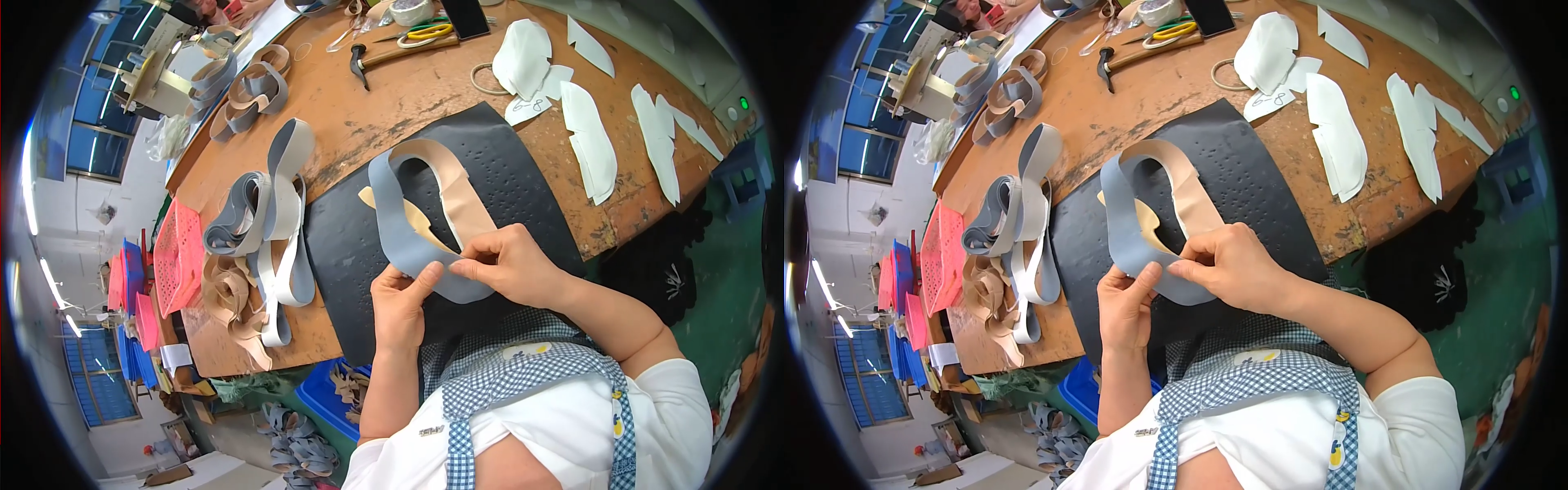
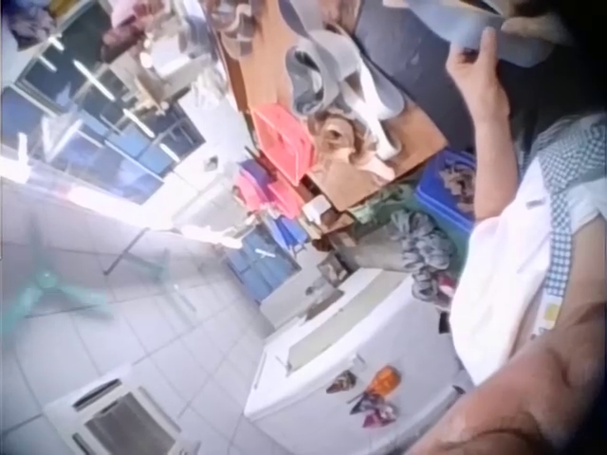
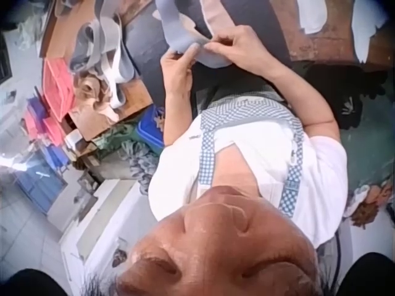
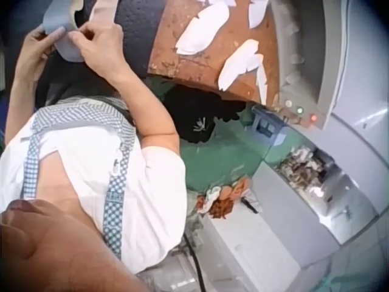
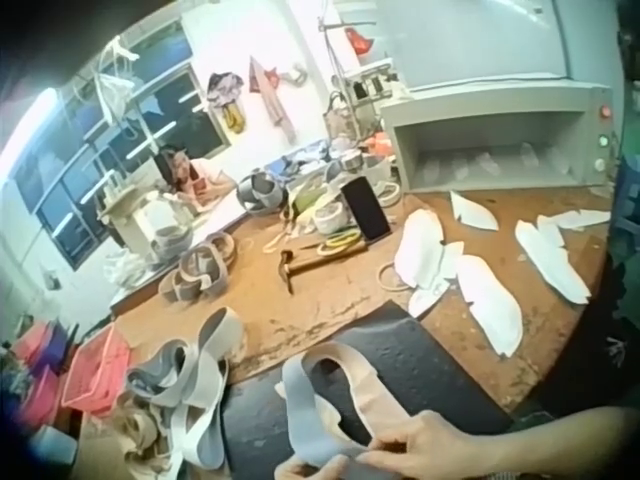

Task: Manually assembling and preparing various leather and fabric components for shoe manufacturing at a workbench.

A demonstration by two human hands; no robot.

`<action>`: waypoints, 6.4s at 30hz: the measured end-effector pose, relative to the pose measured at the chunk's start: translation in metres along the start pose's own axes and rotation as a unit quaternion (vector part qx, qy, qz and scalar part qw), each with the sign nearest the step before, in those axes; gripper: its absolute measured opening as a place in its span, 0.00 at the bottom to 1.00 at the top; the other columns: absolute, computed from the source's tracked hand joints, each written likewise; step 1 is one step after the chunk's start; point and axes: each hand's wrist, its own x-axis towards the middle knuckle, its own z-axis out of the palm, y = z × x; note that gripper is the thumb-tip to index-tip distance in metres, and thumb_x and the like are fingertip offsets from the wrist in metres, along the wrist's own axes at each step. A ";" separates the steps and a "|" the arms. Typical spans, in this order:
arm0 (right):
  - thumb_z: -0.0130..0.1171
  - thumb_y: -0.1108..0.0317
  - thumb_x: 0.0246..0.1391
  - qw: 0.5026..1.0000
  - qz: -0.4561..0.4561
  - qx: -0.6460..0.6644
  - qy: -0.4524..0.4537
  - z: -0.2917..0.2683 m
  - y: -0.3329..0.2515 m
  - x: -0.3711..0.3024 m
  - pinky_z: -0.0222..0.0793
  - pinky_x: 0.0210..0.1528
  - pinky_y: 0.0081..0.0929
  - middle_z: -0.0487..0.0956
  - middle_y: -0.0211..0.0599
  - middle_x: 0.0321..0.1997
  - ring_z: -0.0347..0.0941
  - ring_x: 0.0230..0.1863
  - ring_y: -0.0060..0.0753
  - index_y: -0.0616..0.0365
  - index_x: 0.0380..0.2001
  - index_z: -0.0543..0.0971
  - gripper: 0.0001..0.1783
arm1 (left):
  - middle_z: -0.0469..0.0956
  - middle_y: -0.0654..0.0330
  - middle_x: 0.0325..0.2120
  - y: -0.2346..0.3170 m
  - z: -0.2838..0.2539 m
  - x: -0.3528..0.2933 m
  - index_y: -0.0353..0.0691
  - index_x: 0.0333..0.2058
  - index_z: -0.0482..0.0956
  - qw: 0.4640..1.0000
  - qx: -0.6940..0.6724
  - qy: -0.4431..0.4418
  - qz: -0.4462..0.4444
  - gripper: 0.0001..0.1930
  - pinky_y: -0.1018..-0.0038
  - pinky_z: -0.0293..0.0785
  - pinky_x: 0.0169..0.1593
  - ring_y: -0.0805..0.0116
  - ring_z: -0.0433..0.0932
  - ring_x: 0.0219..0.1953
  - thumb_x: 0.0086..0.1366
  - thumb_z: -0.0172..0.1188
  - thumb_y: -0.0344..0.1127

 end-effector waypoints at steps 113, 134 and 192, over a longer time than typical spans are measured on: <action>0.63 0.80 0.42 0.891 -0.304 -0.334 0.051 0.022 0.048 0.004 0.73 0.49 0.38 0.75 0.45 0.45 0.73 0.49 0.46 0.63 0.47 0.79 0.24 | 0.79 0.52 0.37 -0.041 0.001 0.013 0.30 0.46 0.73 0.856 0.413 0.102 0.294 0.12 0.76 0.80 0.31 0.66 0.83 0.34 0.64 0.60 0.21; 0.66 0.81 0.49 0.979 -0.131 -0.073 0.139 0.028 0.039 0.013 0.76 0.38 0.27 0.83 0.37 0.34 0.81 0.36 0.33 0.62 0.36 0.82 0.10 | 0.78 0.52 0.41 -0.021 0.001 0.003 0.35 0.44 0.78 0.810 0.515 -0.019 0.280 0.13 0.63 0.77 0.42 0.51 0.79 0.39 0.59 0.62 0.20; 0.62 0.76 0.51 0.929 -0.038 -0.318 0.183 -0.018 0.029 0.014 0.76 0.32 0.38 0.80 0.45 0.30 0.80 0.31 0.49 0.63 0.31 0.77 0.05 | 0.76 0.46 0.52 -0.028 0.021 0.010 0.31 0.55 0.78 0.579 0.726 -0.122 0.351 0.26 0.56 0.68 0.60 0.51 0.76 0.51 0.54 0.58 0.28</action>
